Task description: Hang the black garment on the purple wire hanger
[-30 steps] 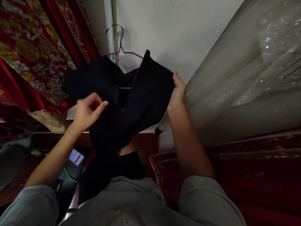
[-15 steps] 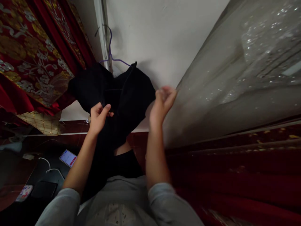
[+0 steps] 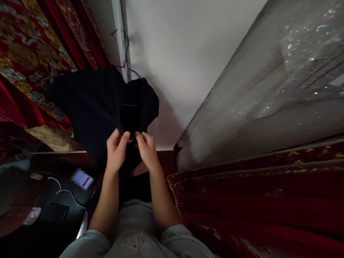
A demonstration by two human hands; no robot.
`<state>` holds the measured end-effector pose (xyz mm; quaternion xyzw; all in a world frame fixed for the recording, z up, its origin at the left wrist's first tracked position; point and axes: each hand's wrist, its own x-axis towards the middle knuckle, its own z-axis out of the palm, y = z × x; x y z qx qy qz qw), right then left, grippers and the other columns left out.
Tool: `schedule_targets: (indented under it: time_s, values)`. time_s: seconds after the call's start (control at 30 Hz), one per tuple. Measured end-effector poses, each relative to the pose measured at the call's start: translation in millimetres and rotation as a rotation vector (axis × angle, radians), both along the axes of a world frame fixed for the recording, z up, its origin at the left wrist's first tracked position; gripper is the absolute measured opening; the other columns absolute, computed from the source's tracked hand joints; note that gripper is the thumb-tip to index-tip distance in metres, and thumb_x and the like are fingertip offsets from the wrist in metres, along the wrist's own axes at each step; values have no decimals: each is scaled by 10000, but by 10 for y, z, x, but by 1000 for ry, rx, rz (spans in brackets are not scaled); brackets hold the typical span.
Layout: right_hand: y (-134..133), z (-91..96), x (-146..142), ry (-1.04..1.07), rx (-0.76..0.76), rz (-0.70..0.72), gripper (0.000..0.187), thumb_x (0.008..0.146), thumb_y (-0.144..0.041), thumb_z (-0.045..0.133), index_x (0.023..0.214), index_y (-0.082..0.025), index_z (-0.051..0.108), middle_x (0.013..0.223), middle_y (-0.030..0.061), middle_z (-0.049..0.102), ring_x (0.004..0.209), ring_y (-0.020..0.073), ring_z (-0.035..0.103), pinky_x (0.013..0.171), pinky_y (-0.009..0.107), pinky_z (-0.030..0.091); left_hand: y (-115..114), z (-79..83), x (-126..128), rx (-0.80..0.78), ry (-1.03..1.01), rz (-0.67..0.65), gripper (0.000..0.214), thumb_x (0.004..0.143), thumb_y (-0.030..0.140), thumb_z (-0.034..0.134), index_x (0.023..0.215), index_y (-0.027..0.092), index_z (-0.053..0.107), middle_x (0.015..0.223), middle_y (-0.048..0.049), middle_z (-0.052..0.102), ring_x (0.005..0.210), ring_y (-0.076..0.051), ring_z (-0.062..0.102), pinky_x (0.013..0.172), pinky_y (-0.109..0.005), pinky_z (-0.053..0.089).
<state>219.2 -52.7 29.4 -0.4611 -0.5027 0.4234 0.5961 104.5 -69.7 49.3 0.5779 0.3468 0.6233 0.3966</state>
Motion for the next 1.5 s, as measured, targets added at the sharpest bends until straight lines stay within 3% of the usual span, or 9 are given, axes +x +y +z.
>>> schedule_targets:
  time_s: [0.1,0.17,0.3,0.47,0.67,0.83,1.07,1.23,1.5]
  values:
    - [-33,-79,14,-16,-40,70,453,889,-560,633,621,-212,523,544,-6,525,547,134,495,523,266,375,8,-48,-7,37,-20,101,203,1015,340,612,875,204,558,807,6,536,740,-123,554,710,-217,505]
    - [-36,-126,14,-14,-37,92,448,898,-555,642,634,-209,537,553,-4,533,557,136,508,529,264,382,31,-118,-37,39,-48,98,21,986,242,580,983,220,578,923,-13,583,816,-129,597,780,-230,527]
    - [-50,-174,-12,34,-12,141,426,911,-603,650,751,-211,607,635,7,582,598,146,538,551,270,421,68,-247,-105,-21,-61,-28,343,817,127,609,1141,236,579,1136,-60,656,1053,-186,674,954,-307,559]
    - [-95,-128,-100,106,76,183,318,932,-555,662,965,-239,678,766,11,605,654,146,528,585,274,444,64,-253,-58,24,-80,16,362,784,77,687,1106,223,608,1097,-53,717,1102,-184,709,1001,-311,566]
    - [-38,-70,-73,-1,97,168,368,966,-528,622,770,-219,575,707,0,553,667,142,533,601,269,434,46,-266,-53,-28,-163,81,334,817,157,795,1087,200,602,1141,-96,776,1110,-228,758,1027,-375,604]
    - [6,-94,-24,-106,135,187,383,1011,-489,557,742,-218,528,662,-14,539,624,130,519,593,272,400,68,-303,-154,-87,-166,46,354,791,186,845,1074,187,631,1075,-89,794,1036,-210,776,934,-325,630]
    - [-22,-31,-62,2,71,239,456,960,-501,608,632,-218,463,541,-43,424,524,107,455,560,263,396,97,-311,-194,-18,-20,208,152,861,117,661,1003,171,672,811,-24,728,736,-130,704,695,-227,555]
    - [6,-36,-23,-5,11,252,366,916,-460,637,663,-202,578,523,-34,493,486,100,434,508,255,331,66,-326,-147,-73,-8,122,193,923,193,661,1112,184,696,1056,-75,725,985,-175,716,842,-268,577]
    - [56,-135,-23,-5,-86,294,314,866,-377,618,617,-191,573,488,-41,458,445,84,392,472,248,260,169,-513,-176,-75,83,60,374,927,188,673,1296,209,619,1072,-63,709,1038,-182,708,978,-321,546]
